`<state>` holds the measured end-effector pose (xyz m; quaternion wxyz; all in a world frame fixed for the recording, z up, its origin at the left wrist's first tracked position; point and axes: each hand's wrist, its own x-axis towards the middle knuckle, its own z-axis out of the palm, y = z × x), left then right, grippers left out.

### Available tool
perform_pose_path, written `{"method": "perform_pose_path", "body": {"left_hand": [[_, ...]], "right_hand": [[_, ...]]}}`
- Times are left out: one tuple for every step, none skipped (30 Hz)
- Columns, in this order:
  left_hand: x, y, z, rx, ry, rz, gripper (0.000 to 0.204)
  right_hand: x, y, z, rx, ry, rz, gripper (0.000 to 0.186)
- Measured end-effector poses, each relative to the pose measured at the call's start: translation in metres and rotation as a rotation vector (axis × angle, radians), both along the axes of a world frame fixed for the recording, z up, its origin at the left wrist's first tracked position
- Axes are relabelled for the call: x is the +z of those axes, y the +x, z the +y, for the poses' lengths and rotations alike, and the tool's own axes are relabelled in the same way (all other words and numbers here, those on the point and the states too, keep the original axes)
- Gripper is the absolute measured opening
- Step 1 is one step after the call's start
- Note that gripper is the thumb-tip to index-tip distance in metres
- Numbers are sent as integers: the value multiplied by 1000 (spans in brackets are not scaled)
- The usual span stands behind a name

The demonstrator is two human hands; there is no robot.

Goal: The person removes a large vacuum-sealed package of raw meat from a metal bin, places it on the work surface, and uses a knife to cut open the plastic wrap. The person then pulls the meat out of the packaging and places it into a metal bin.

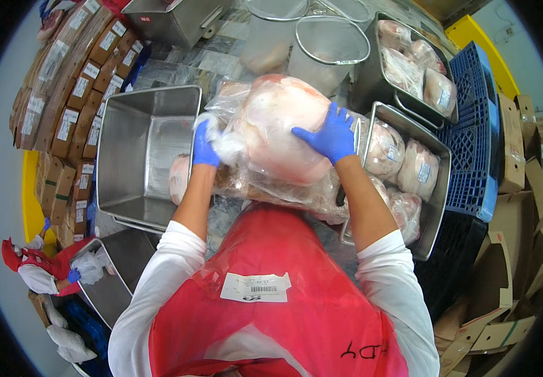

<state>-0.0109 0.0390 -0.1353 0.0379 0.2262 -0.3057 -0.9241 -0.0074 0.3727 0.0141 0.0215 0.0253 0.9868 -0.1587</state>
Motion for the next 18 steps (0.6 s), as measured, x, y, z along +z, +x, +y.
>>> {"method": "perform_pose_path", "body": {"left_hand": [[-40,20,-42,76,-17,25,14],[-88,64,-117,-136,-36,297,13],[-88,88,-130,-183,-8,232,13],[-81,112,-146,-231,16,170,12],[-61,134,-140,-100,2,-96,14],[-34,162,-137,56,-19,-358,16],[-33,186,-143,198,-90,-483,20],[-55,210,-159,-4,69,-352,22],[-47,215,-150,-106,160,-365,23],[-41,216,-136,-199,246,-426,24],[-22,213,-119,-253,272,-475,24],[-6,207,-103,-299,291,-501,25],[8,198,-85,-346,303,-516,26],[14,189,-69,-382,317,-517,24],[19,180,-54,-421,330,-518,23],[20,174,-48,-462,343,-520,21],[6,175,-50,-487,357,-473,22],[-20,182,-54,-506,370,-425,22]], "right_hand": [[0,-6,-4,-8,7,-11,126],[1,-15,-16,19,6,-20,127],[-5,-19,-9,-7,-13,-60,127],[-5,-22,-1,-35,-38,-98,127],[-9,-20,12,-83,-61,-134,128],[-19,-22,23,-117,-69,-120,126],[-22,-30,26,-87,-124,-114,125],[-23,-39,27,-46,-176,-114,124],[-29,-43,33,-28,-216,-116,123],[-36,-47,39,-30,-255,-115,122],[-39,-48,41,-41,-260,-148,122],[-37,-51,40,-46,-267,-176,122],[-34,-51,39,-50,-272,-202,123],[-31,-50,37,-60,-261,-188,123],[-32,-49,37,-62,-247,-173,123],[-32,-49,37,-66,-234,-158,123],[-32,-48,36,-68,-224,-144,123],[-30,-47,32,-58,-233,-141,122]]}}
